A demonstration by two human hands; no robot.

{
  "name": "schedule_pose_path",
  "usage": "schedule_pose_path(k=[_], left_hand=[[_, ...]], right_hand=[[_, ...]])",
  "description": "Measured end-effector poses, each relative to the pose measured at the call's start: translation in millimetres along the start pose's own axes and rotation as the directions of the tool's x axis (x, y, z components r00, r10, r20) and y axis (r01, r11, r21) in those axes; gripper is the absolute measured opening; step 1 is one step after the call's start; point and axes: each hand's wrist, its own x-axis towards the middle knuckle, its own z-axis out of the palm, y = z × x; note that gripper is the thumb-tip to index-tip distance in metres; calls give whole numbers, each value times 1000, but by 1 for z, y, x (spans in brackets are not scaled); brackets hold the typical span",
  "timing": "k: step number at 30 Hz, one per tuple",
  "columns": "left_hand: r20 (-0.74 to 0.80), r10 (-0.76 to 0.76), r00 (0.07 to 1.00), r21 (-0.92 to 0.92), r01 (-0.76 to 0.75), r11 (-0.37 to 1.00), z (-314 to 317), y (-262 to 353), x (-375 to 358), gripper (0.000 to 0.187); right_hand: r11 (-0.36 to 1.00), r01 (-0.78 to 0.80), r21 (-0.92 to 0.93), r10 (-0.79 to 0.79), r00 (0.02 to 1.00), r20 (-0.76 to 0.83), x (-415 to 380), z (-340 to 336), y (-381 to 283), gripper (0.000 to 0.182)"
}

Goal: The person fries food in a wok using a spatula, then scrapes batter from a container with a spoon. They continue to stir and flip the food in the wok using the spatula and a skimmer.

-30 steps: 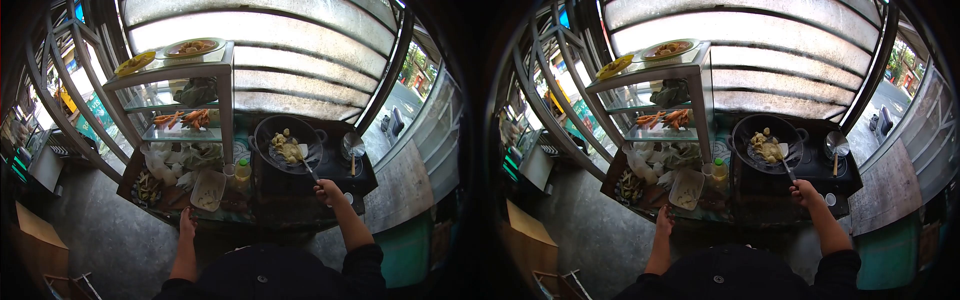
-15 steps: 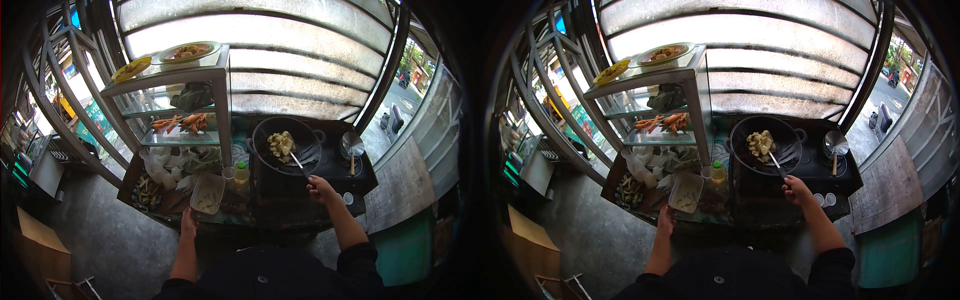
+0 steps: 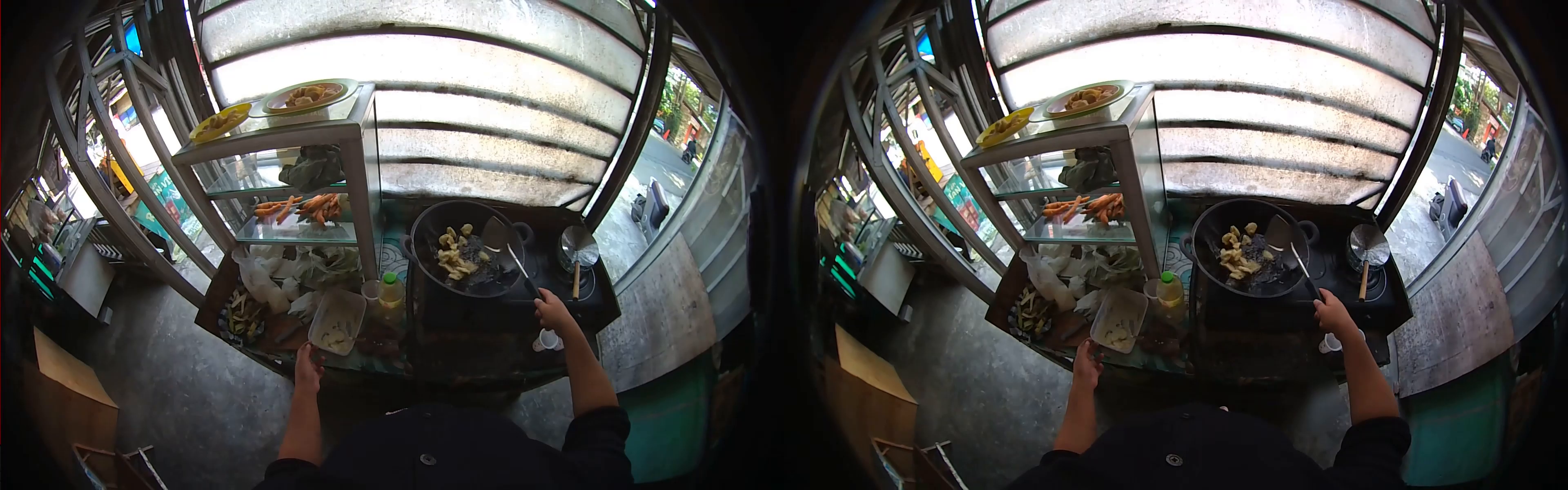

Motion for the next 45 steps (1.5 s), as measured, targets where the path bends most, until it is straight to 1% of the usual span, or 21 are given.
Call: schedule_pose_path(k=[1,5,7,11,12,14,15,17,19,21,22,24,27,28,30,34,36,41,42,43,45], left_hand=[[-16,-2,1000,-3,2,1000,3,-1,-5,25],[-65,3,998,-34,-5,999,7,-15,-21,24],[-65,3,998,-57,-7,998,7,-22,-29,24],[-140,27,990,-88,-40,995,20,-27,-53,24],[-148,24,989,-92,-38,995,22,-32,-56,24],[-166,23,986,-104,-41,994,27,-44,-62,24],[-160,19,987,-107,-36,994,31,-50,-65,24],[-156,16,988,-115,-34,993,44,-61,-74,24],[-163,15,986,-84,-29,996,61,-68,-90,26],[-167,8,986,-81,-21,996,71,-82,-98,27],[-163,0,987,-72,-12,997,75,-87,-102,28],[-170,3,985,-77,-17,997,79,-101,-108,28],[-193,-13,981,-68,0,998,83,-123,-119,29],[-208,-31,978,-55,20,998,83,-128,-122,30],[-214,-43,976,-55,32,998,86,-134,-132,30],[-222,-45,974,-52,34,998,93,-145,-136,30],[-211,-30,977,-43,22,999,100,-144,-135,30],[-164,9,986,-19,-13,1000,122,-132,-139,30],[-152,18,988,-28,-22,999,124,-132,-139,31],[-138,26,990,-38,-32,999,125,-133,-140,31],[-142,24,990,-40,-30,999,124,-138,-140,32]], right_hand=[[997,12,-81,-19,995,-96,7,-3,5,39],[998,-49,27,50,998,-49,32,-11,22,44],[920,-183,348,167,983,76,26,-3,22,36],[671,-440,597,234,889,393,14,22,23,4],[680,-439,588,224,887,403,16,27,24,4],[504,-593,628,212,790,576,27,35,28,4],[510,-595,622,210,787,581,34,36,28,4],[326,-761,560,32,602,798,48,37,26,14],[365,-736,571,26,620,784,51,40,17,19],[403,-689,603,151,700,699,47,36,5,28],[408,-690,597,150,696,702,46,30,6,28],[495,-612,617,198,771,605,43,20,11,18],[646,-492,583,134,826,548,32,-6,25,8],[648,-496,578,135,822,553,32,-13,28,8],[794,-356,492,49,845,532,32,-29,34,17],[855,-295,427,8,830,557,34,-55,34,24],[956,-121,266,-36,855,517,43,-63,38,32],[994,68,87,-100,894,437,79,-92,54,47],[954,284,-99,-239,915,324,84,-97,52,48],[839,453,-302,-395,888,235,87,-101,51,49],[814,461,-355,-415,887,201,99,-107,55,49]])
